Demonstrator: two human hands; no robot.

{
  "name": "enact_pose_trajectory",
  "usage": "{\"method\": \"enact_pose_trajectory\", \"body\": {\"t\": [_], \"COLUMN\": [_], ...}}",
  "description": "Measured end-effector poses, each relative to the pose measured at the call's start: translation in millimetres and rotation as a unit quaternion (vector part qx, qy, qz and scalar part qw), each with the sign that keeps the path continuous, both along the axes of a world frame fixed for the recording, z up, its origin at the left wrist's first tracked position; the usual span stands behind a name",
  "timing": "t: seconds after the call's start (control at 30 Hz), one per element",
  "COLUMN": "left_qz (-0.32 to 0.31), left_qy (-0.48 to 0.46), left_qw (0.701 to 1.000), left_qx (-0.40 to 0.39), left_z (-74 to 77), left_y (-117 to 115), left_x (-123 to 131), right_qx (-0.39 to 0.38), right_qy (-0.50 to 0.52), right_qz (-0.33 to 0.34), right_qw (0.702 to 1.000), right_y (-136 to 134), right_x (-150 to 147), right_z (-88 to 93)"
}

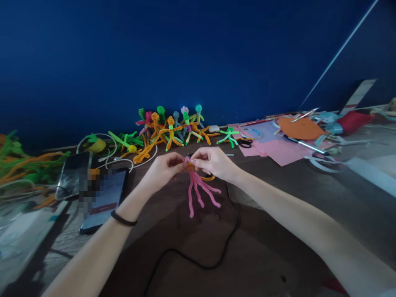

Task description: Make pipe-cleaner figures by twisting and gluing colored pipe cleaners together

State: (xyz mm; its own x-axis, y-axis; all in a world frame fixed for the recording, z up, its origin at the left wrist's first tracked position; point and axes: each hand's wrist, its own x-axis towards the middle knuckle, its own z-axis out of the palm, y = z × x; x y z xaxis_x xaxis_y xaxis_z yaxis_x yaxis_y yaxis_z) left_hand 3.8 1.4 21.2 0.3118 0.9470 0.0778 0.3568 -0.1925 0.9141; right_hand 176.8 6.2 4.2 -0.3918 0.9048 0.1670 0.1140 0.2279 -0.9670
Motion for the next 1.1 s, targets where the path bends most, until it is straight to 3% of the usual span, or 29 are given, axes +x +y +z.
{"method": "enact_pose_trajectory", "body": {"t": [0.23, 0.3, 0.37, 0.4, 0.47, 0.53, 0.6, 0.7, 0.77, 0.97, 1.1], "left_qz": [-0.006, -0.004, -0.002, -0.002, -0.004, -0.009, -0.011, -0.02, -0.024, -0.03, -0.035], "left_qy": [-0.051, -0.072, -0.092, -0.102, -0.125, -0.151, -0.183, -0.241, -0.278, -0.343, -0.356], "left_qw": [0.998, 0.997, 0.994, 0.993, 0.99, 0.985, 0.978, 0.96, 0.946, 0.919, 0.913], "left_qx": [-0.024, -0.039, -0.054, -0.059, -0.067, -0.079, -0.098, -0.137, -0.163, -0.192, -0.198], "left_z": [-3.5, -5.3, -7.4, -8.5, -10.5, -11.7, -11.8, -10.8, -10.4, -12.5, -12.8], "left_y": [0.7, 2.5, 4.9, 6.2, 8.5, 10.0, 10.6, 11.1, 12.0, 15.6, 16.5], "left_x": [-1.3, -3.3, -5.6, -6.8, -8.7, -10.1, -11.0, -12.8, -14.3, -17.9, -20.4], "right_qx": [-0.025, -0.012, 0.041, 0.077, 0.103, 0.082, 0.031, -0.064, -0.088, -0.059, -0.134], "right_qy": [0.022, -0.005, -0.105, -0.191, -0.386, -0.521, -0.578, -0.54, -0.49, -0.417, -0.281], "right_qz": [0.027, -0.015, -0.105, -0.152, -0.205, -0.208, -0.167, -0.067, -0.029, -0.047, -0.053], "right_qw": [0.999, 1.0, 0.988, 0.967, 0.894, 0.824, 0.798, 0.836, 0.867, 0.906, 0.949], "right_y": [5.6, 9.8, 14.1, 16.0, 19.3, 21.6, 23.1, 23.8, 23.1, 22.0, 31.0], "right_x": [4.0, 10.2, 18.6, 23.0, 30.7, 35.0, 35.3, 30.9, 27.5, 24.4, 27.3], "right_z": [1.0, 4.0, 6.7, 7.4, 7.0, 4.3, 0.8, -3.4, -5.1, -14.1, -22.6]}}
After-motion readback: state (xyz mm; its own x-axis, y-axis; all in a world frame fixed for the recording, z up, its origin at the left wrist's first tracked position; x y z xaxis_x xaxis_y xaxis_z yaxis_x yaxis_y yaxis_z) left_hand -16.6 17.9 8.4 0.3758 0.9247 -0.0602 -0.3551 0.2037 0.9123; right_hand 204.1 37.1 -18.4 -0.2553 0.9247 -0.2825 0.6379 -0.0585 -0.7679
